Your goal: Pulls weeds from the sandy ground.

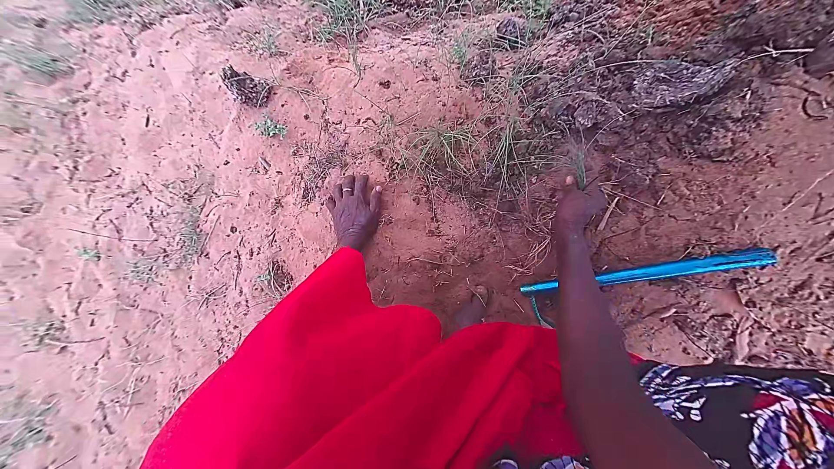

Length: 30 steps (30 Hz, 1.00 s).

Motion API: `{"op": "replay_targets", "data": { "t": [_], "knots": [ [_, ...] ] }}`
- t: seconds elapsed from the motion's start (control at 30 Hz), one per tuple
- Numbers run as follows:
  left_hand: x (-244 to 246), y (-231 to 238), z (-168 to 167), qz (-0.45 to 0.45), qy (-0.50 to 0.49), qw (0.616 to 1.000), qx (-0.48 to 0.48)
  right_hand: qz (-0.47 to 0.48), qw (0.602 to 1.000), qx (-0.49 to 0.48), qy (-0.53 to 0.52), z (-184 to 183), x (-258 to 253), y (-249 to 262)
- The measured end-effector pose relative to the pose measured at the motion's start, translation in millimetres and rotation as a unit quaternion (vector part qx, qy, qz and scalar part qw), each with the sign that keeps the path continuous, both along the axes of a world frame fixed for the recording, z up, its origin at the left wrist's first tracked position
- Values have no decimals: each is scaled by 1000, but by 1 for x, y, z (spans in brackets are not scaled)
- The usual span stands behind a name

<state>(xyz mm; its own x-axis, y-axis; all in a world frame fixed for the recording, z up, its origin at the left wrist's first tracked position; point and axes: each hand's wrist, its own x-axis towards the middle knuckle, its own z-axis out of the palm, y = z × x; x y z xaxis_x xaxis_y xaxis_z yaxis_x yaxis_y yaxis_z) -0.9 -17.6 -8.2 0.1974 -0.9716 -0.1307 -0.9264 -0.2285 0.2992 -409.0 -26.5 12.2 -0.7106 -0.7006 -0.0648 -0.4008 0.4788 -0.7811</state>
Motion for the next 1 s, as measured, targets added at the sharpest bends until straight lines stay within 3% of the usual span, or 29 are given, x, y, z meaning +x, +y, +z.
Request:
{"op": "replay_targets", "data": {
  "t": [0.1,0.2,0.3,0.37,0.5,0.63,0.73,0.87,0.93,1.0],
  "knots": [
    [0,1,1,1,1,1000,0,33,999,-37,-2,30,21,7],
    [-1,0,2,0,0,1000,4,77,996,-44,-21,35,36,-7],
    [-2,0,2,-2,-2,1000,11,124,991,3,-44,29,33,-28],
    [-2,0,2,1,-2,1000,16,172,984,54,8,32,34,-51],
    [-2,0,1,-5,-10,1000,10,258,939,169,152,44,43,-107],
    [0,0,2,-12,-10,1000,6,377,866,238,228,41,60,-135],
    [-1,0,2,-9,-7,1000,11,435,846,161,262,24,68,-143],
    [-1,0,1,-8,-6,1000,7,442,876,31,188,3,73,-151],
    [0,-2,1,-3,-9,1000,7,366,925,-17,104,-7,74,-164],
    [0,-1,0,0,-7,1000,14,265,964,1,9,-5,76,-172]
  ]
}}
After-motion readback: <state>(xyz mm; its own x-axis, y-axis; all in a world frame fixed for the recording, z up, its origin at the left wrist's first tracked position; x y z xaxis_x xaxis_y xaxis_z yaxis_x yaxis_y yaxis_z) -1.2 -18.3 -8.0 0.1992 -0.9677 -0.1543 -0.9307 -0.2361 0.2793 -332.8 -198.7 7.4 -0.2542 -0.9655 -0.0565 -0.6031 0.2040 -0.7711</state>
